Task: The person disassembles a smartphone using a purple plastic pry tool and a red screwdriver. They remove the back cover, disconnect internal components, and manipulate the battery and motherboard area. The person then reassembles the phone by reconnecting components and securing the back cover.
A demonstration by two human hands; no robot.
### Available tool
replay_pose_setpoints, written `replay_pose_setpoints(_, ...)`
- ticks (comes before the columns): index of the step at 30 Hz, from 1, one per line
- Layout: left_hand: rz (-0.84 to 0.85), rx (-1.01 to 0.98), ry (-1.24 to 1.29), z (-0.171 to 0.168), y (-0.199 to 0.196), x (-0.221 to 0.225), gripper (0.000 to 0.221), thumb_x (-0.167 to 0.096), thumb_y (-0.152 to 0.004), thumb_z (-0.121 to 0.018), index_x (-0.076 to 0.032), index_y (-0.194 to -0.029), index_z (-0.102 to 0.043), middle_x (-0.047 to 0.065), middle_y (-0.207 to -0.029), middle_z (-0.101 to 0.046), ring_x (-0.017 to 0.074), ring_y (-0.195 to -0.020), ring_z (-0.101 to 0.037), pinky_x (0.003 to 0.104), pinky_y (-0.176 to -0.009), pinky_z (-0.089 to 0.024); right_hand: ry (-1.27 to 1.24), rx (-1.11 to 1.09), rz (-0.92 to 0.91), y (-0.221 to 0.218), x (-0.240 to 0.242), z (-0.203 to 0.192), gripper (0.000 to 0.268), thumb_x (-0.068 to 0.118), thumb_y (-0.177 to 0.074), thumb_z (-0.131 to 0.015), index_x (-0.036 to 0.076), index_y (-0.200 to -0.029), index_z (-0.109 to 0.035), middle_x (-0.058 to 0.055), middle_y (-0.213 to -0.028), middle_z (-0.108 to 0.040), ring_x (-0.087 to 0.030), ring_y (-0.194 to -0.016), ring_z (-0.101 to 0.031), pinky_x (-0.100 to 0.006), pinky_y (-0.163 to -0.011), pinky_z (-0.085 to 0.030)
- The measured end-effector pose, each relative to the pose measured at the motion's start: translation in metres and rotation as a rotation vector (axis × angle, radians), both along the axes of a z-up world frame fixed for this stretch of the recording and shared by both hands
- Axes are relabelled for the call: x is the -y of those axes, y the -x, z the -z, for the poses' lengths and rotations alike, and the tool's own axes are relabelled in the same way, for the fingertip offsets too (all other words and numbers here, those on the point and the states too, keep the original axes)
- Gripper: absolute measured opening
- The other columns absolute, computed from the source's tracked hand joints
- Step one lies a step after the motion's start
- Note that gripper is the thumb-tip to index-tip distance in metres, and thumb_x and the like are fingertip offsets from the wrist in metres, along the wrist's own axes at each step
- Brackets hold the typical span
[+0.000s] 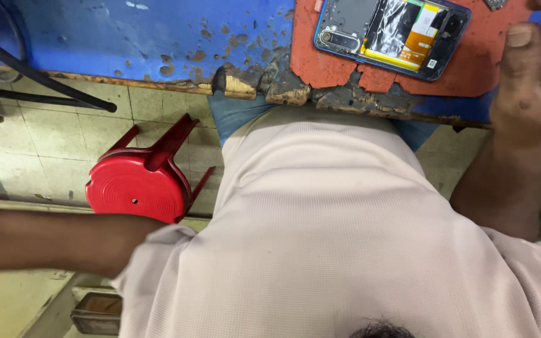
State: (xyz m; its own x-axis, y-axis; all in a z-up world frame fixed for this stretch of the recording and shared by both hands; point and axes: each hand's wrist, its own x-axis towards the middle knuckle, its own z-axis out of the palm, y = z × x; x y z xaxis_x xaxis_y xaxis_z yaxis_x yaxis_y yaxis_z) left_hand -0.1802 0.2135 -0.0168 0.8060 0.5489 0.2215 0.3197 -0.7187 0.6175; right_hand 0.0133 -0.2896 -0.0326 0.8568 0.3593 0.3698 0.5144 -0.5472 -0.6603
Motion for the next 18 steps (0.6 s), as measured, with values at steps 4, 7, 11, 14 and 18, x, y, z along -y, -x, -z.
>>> replay_pose_setpoints(4, 0.348, 0.065, 0.316, 0.002, -0.019, 0.062, 0.053, -0.016, -0.105, -0.077, -0.003, -0.147, -0.048, 0.014, -0.142, -0.061, 0.0232, -0.128, -0.065, 0.033, -0.108, -0.057, -0.387, -0.332, -0.193, 0.014, -0.043, -0.018, 0.027, 0.011, -0.109, -0.066, -0.004, -0.129, -0.058, -0.015, -0.121, -0.071, -0.027, -0.101, -0.073, -0.034, -0.089, -0.061)
replay_pose_setpoints(7, 0.641, 0.077, 0.543, 0.009, -0.042, 0.121, 0.055, -0.017, -0.104, -0.079, -0.003, -0.147, -0.047, 0.014, -0.143, -0.06, 0.0235, -0.128, -0.064, 0.033, -0.109, -0.057, -0.494, -0.718, -0.456, 0.035, -0.089, -0.043, 0.053, 0.029, -0.106, -0.07, -0.005, -0.141, -0.048, -0.015, -0.137, -0.063, -0.021, -0.121, -0.067, -0.034, -0.107, -0.061)
replay_pose_setpoints(11, 0.891, 0.106, 0.624, 0.013, -0.063, 0.187, 0.059, -0.017, -0.103, -0.082, -0.003, -0.148, -0.046, 0.014, -0.143, -0.06, 0.0238, -0.129, -0.064, 0.032, -0.109, -0.057, -0.577, -0.902, -0.536, 0.041, -0.116, -0.051, 0.058, 0.026, -0.109, -0.065, -0.003, -0.151, -0.038, -0.017, -0.142, -0.058, -0.024, -0.138, -0.058, -0.038, -0.122, -0.051)
replay_pose_setpoints(14, 0.904, 0.123, 0.452, 0.016, -0.085, 0.197, 0.052, -0.023, -0.103, -0.085, -0.005, -0.14, -0.052, 0.012, -0.131, -0.064, 0.0261, -0.117, -0.067, 0.035, -0.098, -0.058, -0.585, -0.982, -0.304, 0.041, -0.097, -0.051, 0.049, 0.023, -0.104, -0.063, -0.001, -0.141, -0.043, -0.012, -0.119, -0.069, -0.023, -0.129, -0.069, -0.038, -0.118, -0.058)
replay_pose_setpoints(18, 0.89, 0.144, 0.236, 0.012, -0.12, 0.173, 0.041, -0.016, -0.102, -0.084, -0.005, -0.13, -0.056, 0.012, -0.121, -0.064, 0.0327, -0.111, -0.063, 0.043, -0.097, -0.052, -0.556, -0.899, -0.105, 0.035, -0.057, -0.046, 0.045, 0.021, -0.107, -0.07, 0.002, -0.139, -0.045, -0.011, -0.092, -0.068, -0.015, -0.075, -0.068, -0.028, -0.072, -0.056)
